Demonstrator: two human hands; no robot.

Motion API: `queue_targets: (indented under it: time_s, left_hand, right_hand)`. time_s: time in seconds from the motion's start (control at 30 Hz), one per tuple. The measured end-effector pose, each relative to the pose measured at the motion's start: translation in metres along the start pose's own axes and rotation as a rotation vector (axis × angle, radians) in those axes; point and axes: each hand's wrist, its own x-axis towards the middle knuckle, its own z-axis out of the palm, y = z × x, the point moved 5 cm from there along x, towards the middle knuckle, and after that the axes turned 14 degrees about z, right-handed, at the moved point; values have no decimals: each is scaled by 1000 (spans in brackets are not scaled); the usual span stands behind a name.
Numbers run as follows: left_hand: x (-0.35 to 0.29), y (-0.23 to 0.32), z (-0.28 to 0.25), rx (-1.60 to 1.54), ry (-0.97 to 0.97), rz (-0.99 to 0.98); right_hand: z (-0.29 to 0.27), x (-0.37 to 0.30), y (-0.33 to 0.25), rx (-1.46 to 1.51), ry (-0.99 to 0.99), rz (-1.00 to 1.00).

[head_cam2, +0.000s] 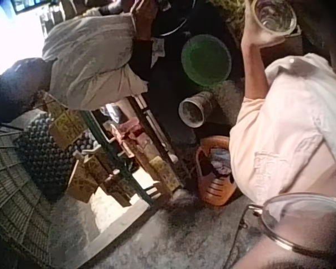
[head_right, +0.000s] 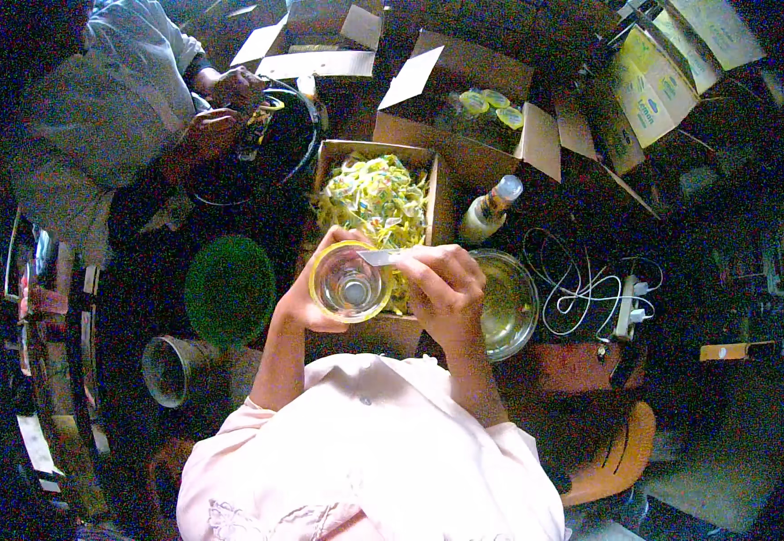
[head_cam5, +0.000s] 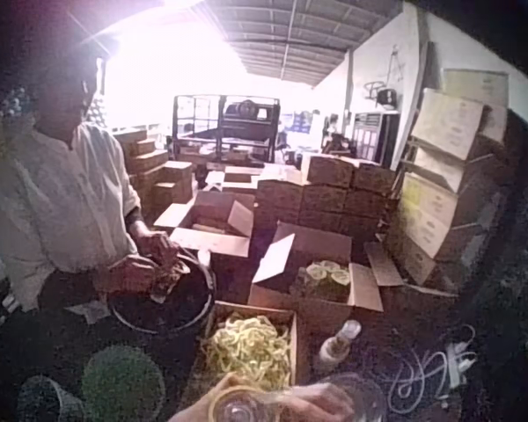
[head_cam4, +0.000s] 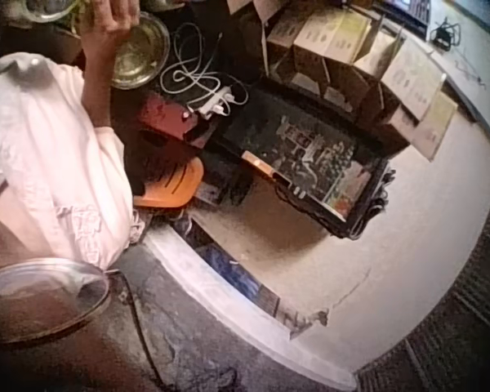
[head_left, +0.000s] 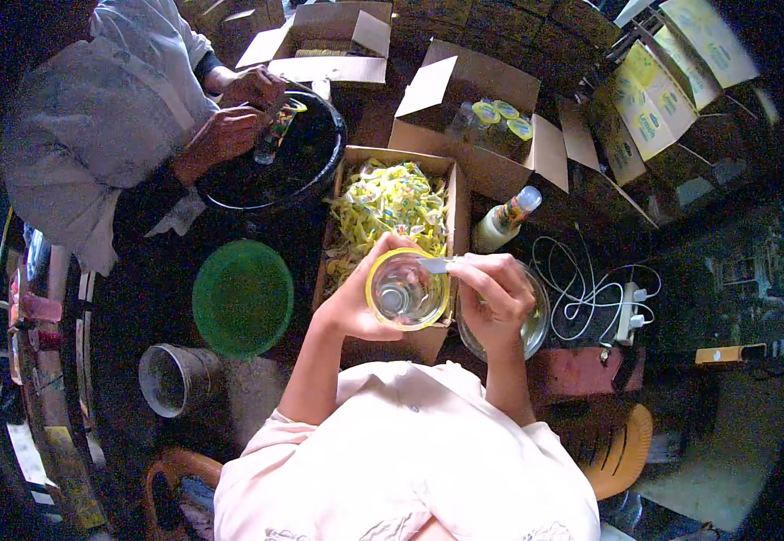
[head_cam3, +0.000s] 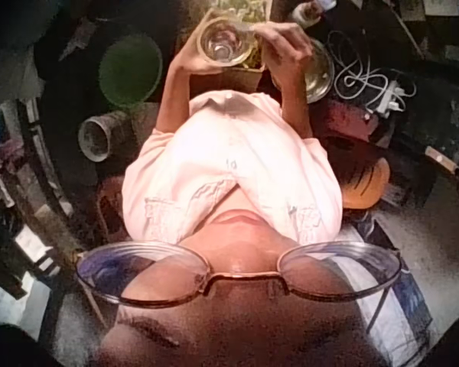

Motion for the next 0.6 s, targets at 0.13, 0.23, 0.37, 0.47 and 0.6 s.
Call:
queue_targets:
  time_s: [0.13,0.23,0.37,0.47,0.6]
  left_hand:
    - [5,13,3,-2,25,36]
    - [3,18,3,21,21,40]
    - [4,15,1,15,-4,37]
    - [-8,8,-1,47,10,53]
    - [-5,6,-2,58,-37,24]
  right_hand:
    - [-4,1,-5,-63,-19,-96]
    - [-5,1,-9,-78,2,-145]
    - [-2,-1,-13,-101,18,-167]
    - [-1,1,-16,-45,22,-151]
    - [-6,1,-12,-16,33,-146]
